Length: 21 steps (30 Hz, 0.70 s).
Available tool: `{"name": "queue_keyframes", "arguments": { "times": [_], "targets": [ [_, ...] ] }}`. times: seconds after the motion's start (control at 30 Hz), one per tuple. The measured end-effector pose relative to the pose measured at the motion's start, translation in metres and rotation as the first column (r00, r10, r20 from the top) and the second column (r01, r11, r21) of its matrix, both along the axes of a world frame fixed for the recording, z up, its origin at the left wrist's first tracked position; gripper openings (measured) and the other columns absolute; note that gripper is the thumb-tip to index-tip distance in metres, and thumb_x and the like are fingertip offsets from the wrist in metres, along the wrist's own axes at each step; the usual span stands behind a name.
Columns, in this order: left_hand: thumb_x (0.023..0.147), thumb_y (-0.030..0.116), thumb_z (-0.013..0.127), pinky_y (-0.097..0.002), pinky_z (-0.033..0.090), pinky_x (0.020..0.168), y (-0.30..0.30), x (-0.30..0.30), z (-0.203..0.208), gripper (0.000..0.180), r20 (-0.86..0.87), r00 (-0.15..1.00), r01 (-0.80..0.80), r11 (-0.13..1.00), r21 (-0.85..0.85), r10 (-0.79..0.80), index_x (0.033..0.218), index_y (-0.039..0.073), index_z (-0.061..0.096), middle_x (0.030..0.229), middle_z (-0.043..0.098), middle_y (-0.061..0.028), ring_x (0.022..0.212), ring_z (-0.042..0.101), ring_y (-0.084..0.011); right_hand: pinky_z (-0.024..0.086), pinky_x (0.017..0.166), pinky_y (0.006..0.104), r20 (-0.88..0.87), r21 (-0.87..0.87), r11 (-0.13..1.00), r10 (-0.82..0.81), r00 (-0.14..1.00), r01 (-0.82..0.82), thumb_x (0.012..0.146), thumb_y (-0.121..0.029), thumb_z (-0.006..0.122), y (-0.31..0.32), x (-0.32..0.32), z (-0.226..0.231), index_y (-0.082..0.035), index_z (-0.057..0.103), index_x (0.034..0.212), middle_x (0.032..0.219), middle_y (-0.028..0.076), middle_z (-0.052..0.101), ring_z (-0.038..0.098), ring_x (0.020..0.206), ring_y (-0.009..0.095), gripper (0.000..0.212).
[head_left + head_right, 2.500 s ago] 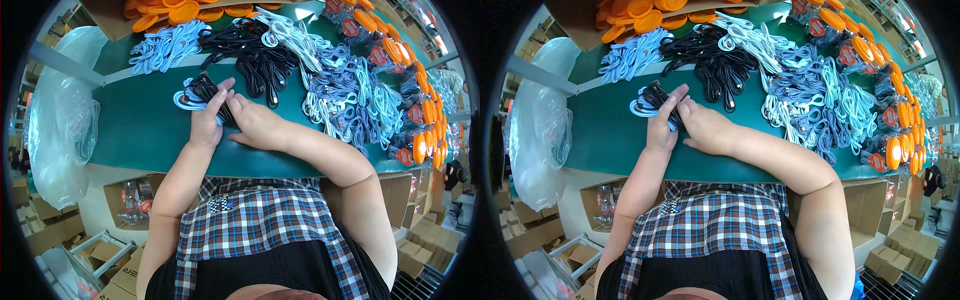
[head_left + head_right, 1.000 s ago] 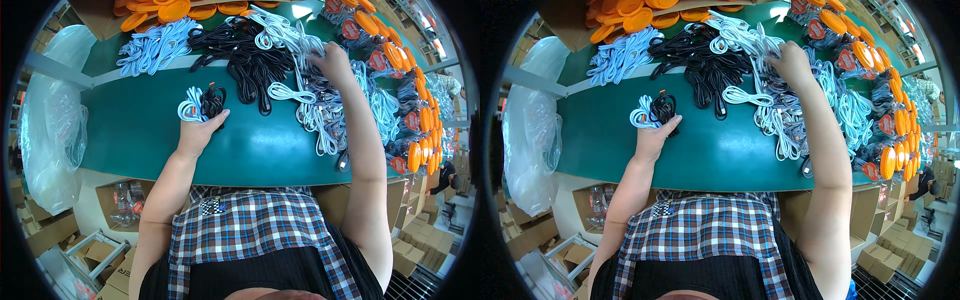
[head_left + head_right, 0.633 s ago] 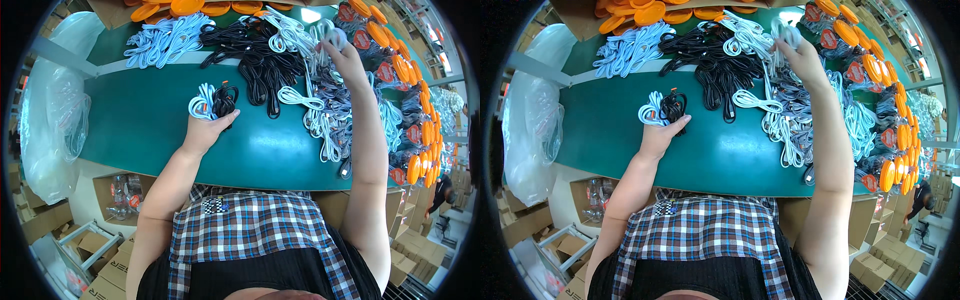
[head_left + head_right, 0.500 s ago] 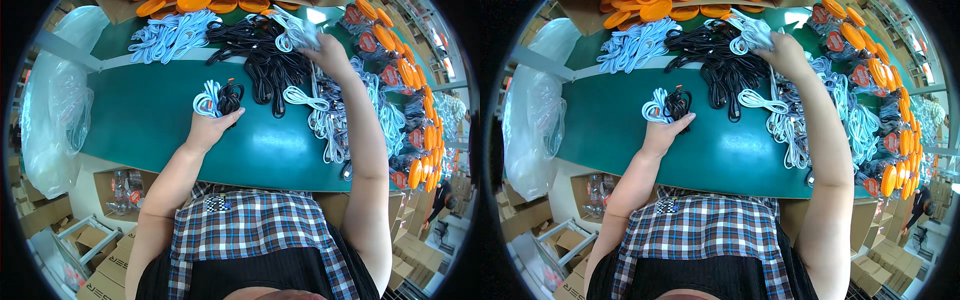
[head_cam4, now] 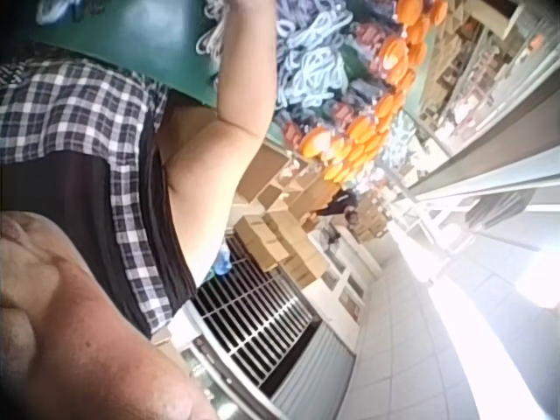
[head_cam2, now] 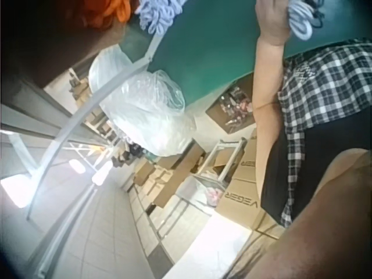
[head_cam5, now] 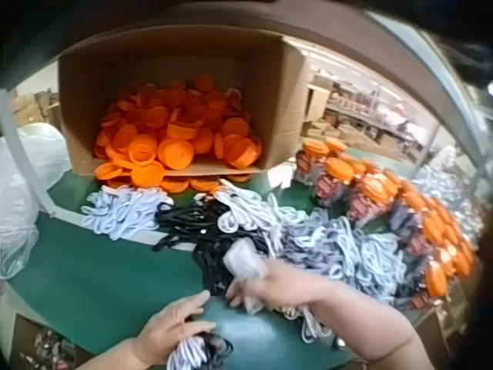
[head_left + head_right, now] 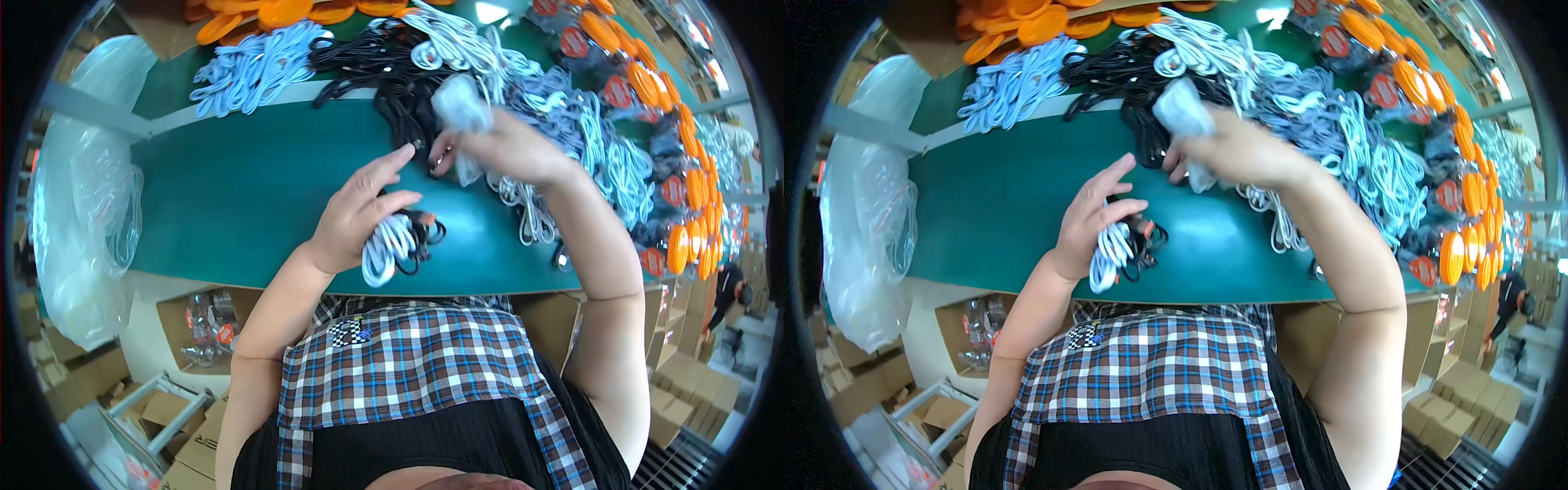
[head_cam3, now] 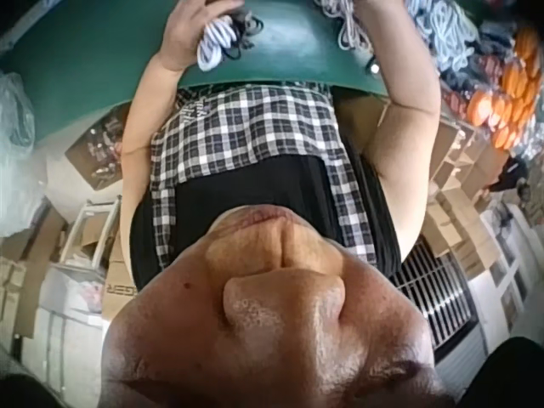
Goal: Sorting bundled cords by color and placing them into plastic jars with lids.
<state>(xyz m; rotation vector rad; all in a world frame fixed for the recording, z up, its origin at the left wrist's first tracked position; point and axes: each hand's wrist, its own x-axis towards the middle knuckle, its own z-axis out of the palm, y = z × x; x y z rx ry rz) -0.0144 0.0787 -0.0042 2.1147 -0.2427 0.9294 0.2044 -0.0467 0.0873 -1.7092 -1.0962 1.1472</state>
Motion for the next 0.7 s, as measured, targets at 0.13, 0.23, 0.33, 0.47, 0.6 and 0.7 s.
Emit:
{"name": "queue_keyframes", "arguments": {
  "times": [0.13,0.23,0.33,0.47,0.6,0.7],
  "targets": [
    [0.087,0.012,0.068,-0.0348,0.050,0.096,-0.018,0.003,0.028,0.045,-0.054,0.998,0.007,0.924,0.383,0.015,0.132,0.011,0.062,0.143,0.055,-0.0116,0.121,0.058,-0.0288,0.050,0.066,0.0279,-0.082,-0.198,0.967,0.147,0.986,-0.161,0.088,-0.013,0.061,-0.020,-0.044,-0.020,0.003,0.067,0.104,0.086,0.011,0.070,0.061,0.073,0.017,0.024],
    [0.091,0.012,0.063,-0.0346,0.048,0.095,-0.031,0.004,0.040,0.043,-0.173,0.985,0.112,0.822,0.559,-0.016,0.134,0.011,0.061,0.136,0.060,-0.0100,0.115,0.060,-0.0284,0.050,0.066,0.0266,-0.146,-0.177,0.959,0.198,0.969,-0.222,0.086,-0.011,0.064,-0.038,-0.056,-0.028,0.003,0.066,0.107,0.091,0.011,0.070,0.060,0.074,0.017,0.025],
    [0.090,0.014,0.064,-0.0341,0.048,0.094,-0.033,0.000,0.036,0.043,-0.217,0.974,0.083,0.804,0.588,0.058,0.133,0.010,0.061,0.132,0.062,-0.0098,0.111,0.060,-0.0270,0.050,0.066,0.0265,-0.235,-0.154,0.946,0.246,0.940,-0.286,0.087,-0.012,0.064,-0.055,-0.053,-0.025,0.002,0.065,0.109,0.092,0.010,0.070,0.060,0.074,0.016,0.026],
    [0.088,0.015,0.066,-0.0338,0.047,0.092,-0.043,-0.003,0.033,0.045,-0.300,0.939,0.056,0.789,0.612,0.167,0.132,0.007,0.061,0.125,0.064,-0.0096,0.105,0.060,-0.0247,0.051,0.067,0.0263,-0.307,-0.127,0.935,0.281,0.909,-0.331,0.089,-0.013,0.065,-0.074,-0.049,-0.019,0.002,0.065,0.111,0.093,0.009,0.070,0.061,0.074,0.016,0.027],
    [0.086,0.017,0.068,-0.0345,0.046,0.090,-0.049,-0.004,0.027,0.048,-0.435,0.863,0.064,0.797,0.600,0.258,0.132,0.004,0.061,0.120,0.065,-0.0094,0.101,0.059,-0.0223,0.051,0.067,0.0262,-0.205,-0.143,0.940,0.279,0.938,-0.310,0.091,-0.020,0.072,-0.086,-0.035,-0.009,0.001,0.064,0.114,0.092,0.010,0.071,0.065,0.073,0.015,0.032],
    [0.082,0.014,0.073,-0.0332,0.048,0.089,-0.028,-0.004,0.007,0.049,-0.328,0.938,-0.021,0.962,0.271,0.112,0.128,0.003,0.062,0.119,0.066,-0.0101,0.101,0.061,-0.0207,0.054,0.071,0.0296,0.344,0.028,0.984,0.155,0.926,-0.175,0.093,-0.014,0.068,-0.091,0.024,-0.006,-0.003,0.069,0.109,0.099,0.009,0.072,0.066,0.078,0.019,0.020]
  ]
}}
